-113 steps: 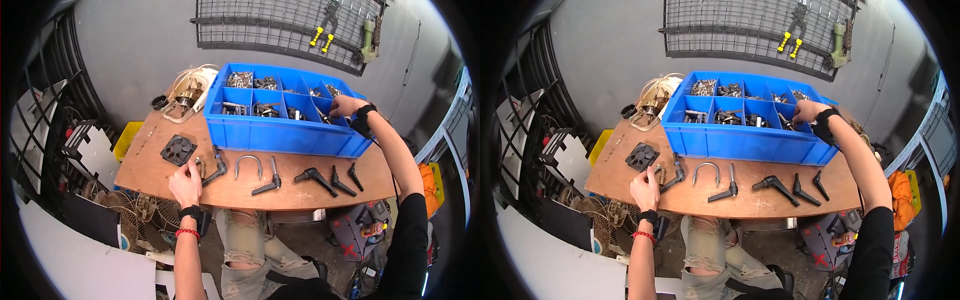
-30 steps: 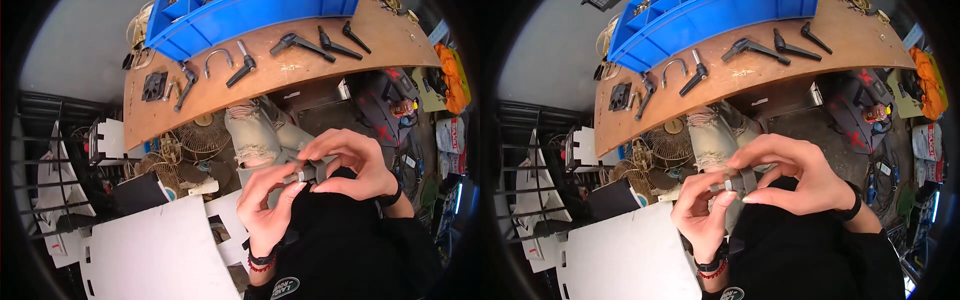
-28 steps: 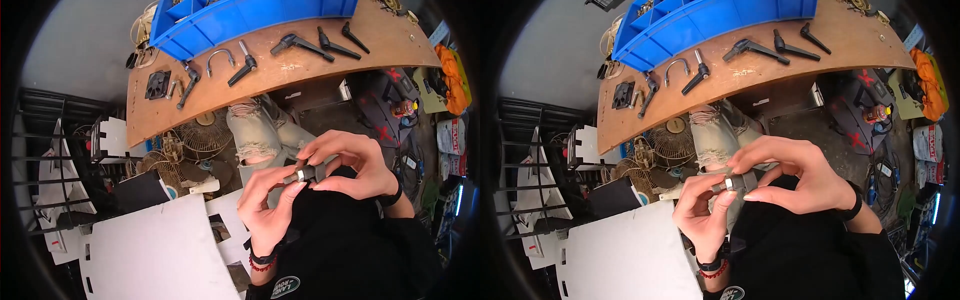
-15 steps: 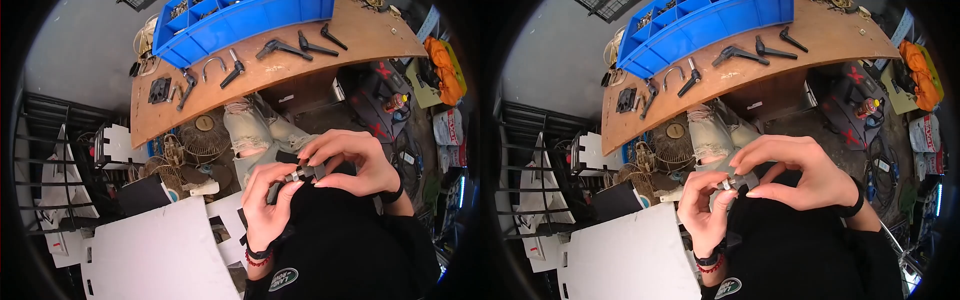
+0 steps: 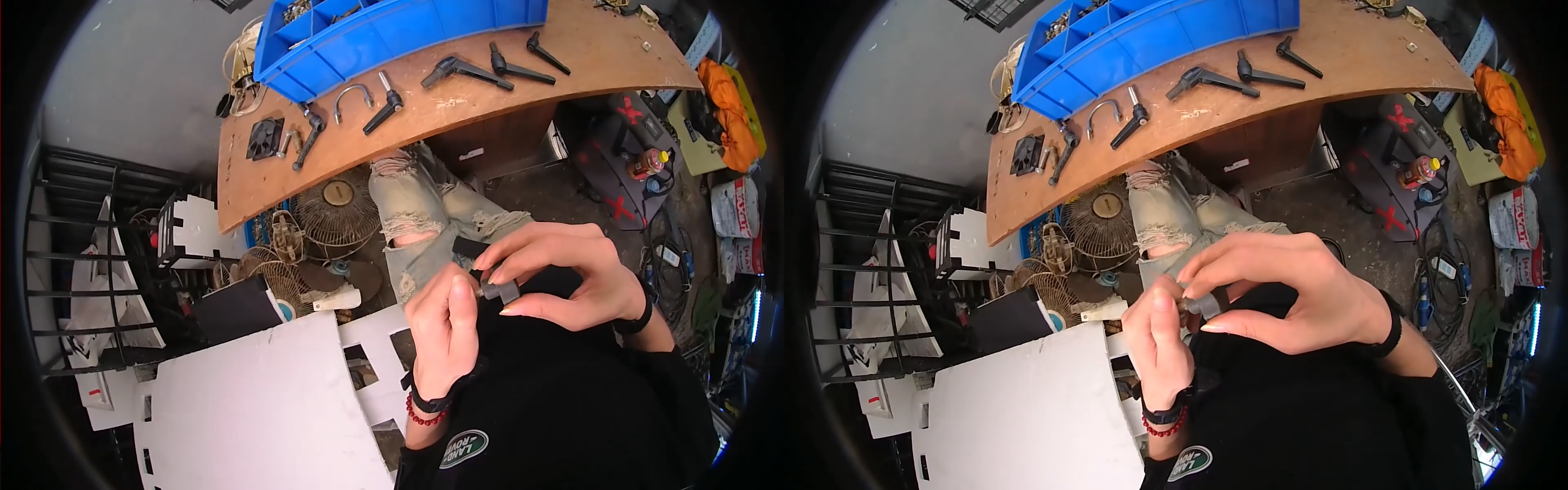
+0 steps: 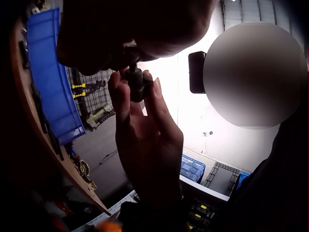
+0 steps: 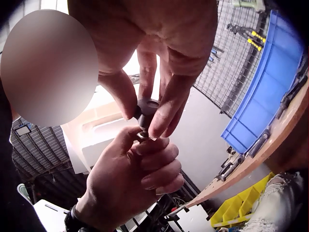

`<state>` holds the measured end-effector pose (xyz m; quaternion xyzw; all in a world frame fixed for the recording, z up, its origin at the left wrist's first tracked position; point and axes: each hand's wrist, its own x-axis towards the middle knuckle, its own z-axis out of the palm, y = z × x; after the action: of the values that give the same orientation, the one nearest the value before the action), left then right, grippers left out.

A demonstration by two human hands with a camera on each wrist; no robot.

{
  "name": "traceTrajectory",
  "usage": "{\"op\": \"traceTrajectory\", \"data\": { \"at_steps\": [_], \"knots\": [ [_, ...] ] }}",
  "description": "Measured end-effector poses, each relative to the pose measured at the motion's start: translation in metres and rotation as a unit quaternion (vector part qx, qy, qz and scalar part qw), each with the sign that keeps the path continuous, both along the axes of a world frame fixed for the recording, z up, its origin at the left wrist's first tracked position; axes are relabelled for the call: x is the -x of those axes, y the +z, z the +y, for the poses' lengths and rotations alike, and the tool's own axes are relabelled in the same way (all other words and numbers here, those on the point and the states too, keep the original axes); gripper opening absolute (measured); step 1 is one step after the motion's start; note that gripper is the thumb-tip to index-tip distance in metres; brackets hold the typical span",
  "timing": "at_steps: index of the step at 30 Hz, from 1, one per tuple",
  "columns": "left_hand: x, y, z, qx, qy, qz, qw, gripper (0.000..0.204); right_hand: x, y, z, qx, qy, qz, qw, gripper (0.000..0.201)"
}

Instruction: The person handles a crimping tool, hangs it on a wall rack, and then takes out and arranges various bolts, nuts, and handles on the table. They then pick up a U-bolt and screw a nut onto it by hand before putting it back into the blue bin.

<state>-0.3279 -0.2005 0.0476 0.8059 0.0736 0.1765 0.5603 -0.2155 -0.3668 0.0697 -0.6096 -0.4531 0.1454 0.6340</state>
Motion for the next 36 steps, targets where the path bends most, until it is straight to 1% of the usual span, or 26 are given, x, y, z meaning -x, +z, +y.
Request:
{"op": "traceTrajectory", "data": {
  "at_steps": [2,5,8,12,14,15,18,19,22,23,26,27,30,31,33,34,36],
  "knots": [
    [0.005,-0.008,0.002,0.036,-0.019,0.031,0.999,0.046,0.001,-0.002,-0.001,0.011,0.001,0.007,1.0,0.03],
    [0.006,-0.01,-0.001,0.132,-0.017,0.072,0.989,0.049,0.003,-0.007,0.0,0.007,-0.005,0.014,1.0,0.03],
    [0.006,-0.011,-0.001,0.174,-0.028,0.045,0.983,0.049,0.004,-0.006,0.002,-0.006,-0.005,0.007,1.0,0.032],
    [0.001,-0.007,0.004,0.16,-0.036,0.03,0.986,0.048,0.007,-0.006,0.005,0.0,-0.006,0.067,0.998,0.04],
    [-0.002,-0.004,0.007,0.159,-0.035,0.032,0.986,0.047,0.006,-0.007,0.007,0.006,-0.016,0.074,0.997,0.044],
    [-0.003,-0.006,0.01,0.177,-0.038,0.038,0.983,0.045,0.006,-0.005,0.01,0.014,-0.029,0.08,0.996,0.046],
    [-0.004,-0.005,0.02,0.184,-0.044,0.048,0.981,0.037,0.005,0.0,0.022,0.038,-0.047,0.065,0.996,0.046],
    [-0.003,-0.008,0.026,0.179,-0.073,0.045,0.98,0.035,0.005,0.005,0.027,0.045,-0.048,0.055,0.996,0.044],
    [-0.001,-0.009,0.04,0.245,-0.064,0.02,0.967,0.033,0.005,0.015,0.05,0.065,-0.048,-0.04,0.996,0.042],
    [0.002,-0.011,0.048,0.242,-0.076,0.014,0.967,0.031,0.005,0.02,0.059,0.072,-0.05,-0.091,0.992,0.041],
    [0.007,-0.021,0.07,0.307,-0.074,-0.049,0.948,0.028,0.005,0.029,0.093,0.099,-0.033,-0.166,0.981,0.042],
    [0.009,-0.027,0.079,0.32,-0.07,-0.078,0.942,0.025,0.004,0.03,0.104,0.113,-0.028,-0.189,0.975,0.041],
    [0.018,-0.028,0.101,0.305,0.0,-0.103,0.947,0.024,0.005,0.025,0.129,0.118,-0.016,-0.169,0.978,0.041],
    [0.022,-0.025,0.106,0.293,0.016,-0.112,0.949,0.019,0.005,0.021,0.133,0.11,-0.018,-0.163,0.98,0.041],
    [0.028,-0.025,0.114,0.226,0.057,-0.082,0.969,0.018,0.004,0.008,0.141,0.084,0.004,-0.149,0.985,0.04],
    [0.027,-0.025,0.116,0.192,0.071,-0.071,0.976,0.018,0.003,0.004,0.142,0.075,0.011,-0.146,0.986,0.039],
    [0.024,-0.028,0.113,0.198,0.078,-0.072,0.974,0.016,-0.002,-0.002,0.139,0.064,0.018,-0.117,0.991,0.038]
  ]
}}
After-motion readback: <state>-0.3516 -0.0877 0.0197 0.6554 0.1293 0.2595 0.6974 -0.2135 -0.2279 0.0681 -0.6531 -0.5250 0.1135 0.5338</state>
